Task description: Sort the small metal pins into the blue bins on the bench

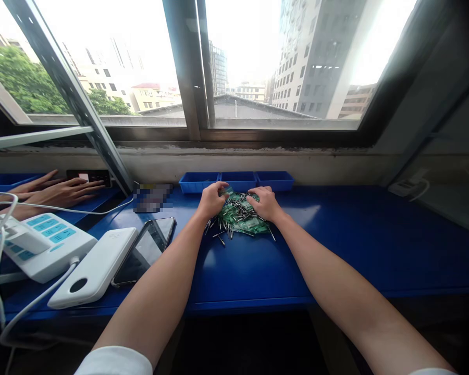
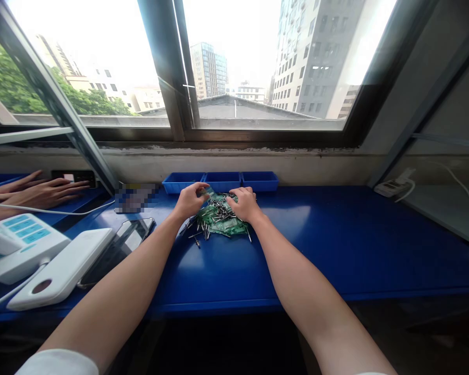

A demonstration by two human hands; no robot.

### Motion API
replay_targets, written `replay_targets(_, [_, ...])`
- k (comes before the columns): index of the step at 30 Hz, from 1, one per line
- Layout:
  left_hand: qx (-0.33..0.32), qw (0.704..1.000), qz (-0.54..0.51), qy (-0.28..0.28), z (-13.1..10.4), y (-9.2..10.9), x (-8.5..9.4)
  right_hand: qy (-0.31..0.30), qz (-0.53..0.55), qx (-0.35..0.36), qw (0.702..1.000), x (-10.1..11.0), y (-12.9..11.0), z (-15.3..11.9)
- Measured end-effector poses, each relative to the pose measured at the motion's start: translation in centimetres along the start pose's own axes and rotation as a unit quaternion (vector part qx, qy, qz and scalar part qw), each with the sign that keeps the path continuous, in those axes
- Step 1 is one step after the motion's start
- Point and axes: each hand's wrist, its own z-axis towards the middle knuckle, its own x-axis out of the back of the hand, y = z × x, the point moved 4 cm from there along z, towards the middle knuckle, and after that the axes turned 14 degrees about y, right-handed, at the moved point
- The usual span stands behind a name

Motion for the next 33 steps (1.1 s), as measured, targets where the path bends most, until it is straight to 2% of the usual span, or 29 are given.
replay_targets(2, [-0.007,0.997,-0.081,0.005,-0.1,1.3,0.0,0.019,0.046,0.013,0.999,0.3,-0.4,0.0])
replay_targets(5, [-0.017,0.987,-0.162,-0.013,-0.6,3.2,-0.6,0.01,0.14,0.015,0.99,0.3,-0.9,-0.1])
replay_targets(8, [-0.03,0.982,-0.184,-0.02,-1.1,4.3,-1.0,0.015,0.175,-0.007,0.984,0.4,-1.2,-0.2])
replay_targets(11, [-0.067,0.982,-0.174,0.003,-1.3,4.7,-0.7,0.073,0.165,-0.032,0.983,0.9,-1.0,-0.1])
replay_targets(14, [-0.093,0.984,-0.15,0.031,-1.3,4.7,-0.2,0.134,0.149,-0.001,0.98,1.4,-0.9,0.1])
replay_targets(16, [-0.086,0.984,-0.15,0.038,-1.2,4.4,-0.2,0.154,0.143,0.025,0.977,1.4,-0.9,0.1])
replay_targets(22, [-0.018,0.979,-0.205,0.004,-1.2,3.7,-1.1,0.117,0.057,0.018,0.991,1.2,-1.0,0.0])
replay_targets(24, [0.006,0.977,-0.211,0.008,-1.3,3.6,-1.1,0.11,0.04,0.029,0.993,1.1,-1.3,-0.1])
replay_targets(26, [0.023,0.978,-0.202,0.038,-1.2,3.4,-0.9,0.118,0.048,0.036,0.991,1.1,-1.4,-0.1])
replay_targets(29, [0.038,0.986,-0.128,0.102,-0.8,2.7,-0.1,0.13,0.053,0.026,0.99,0.9,-1.0,-0.1])
replay_targets(33, [0.077,0.984,-0.021,0.16,-0.1,0.8,0.7,0.104,0.032,0.022,0.994,0.5,-0.4,0.0])
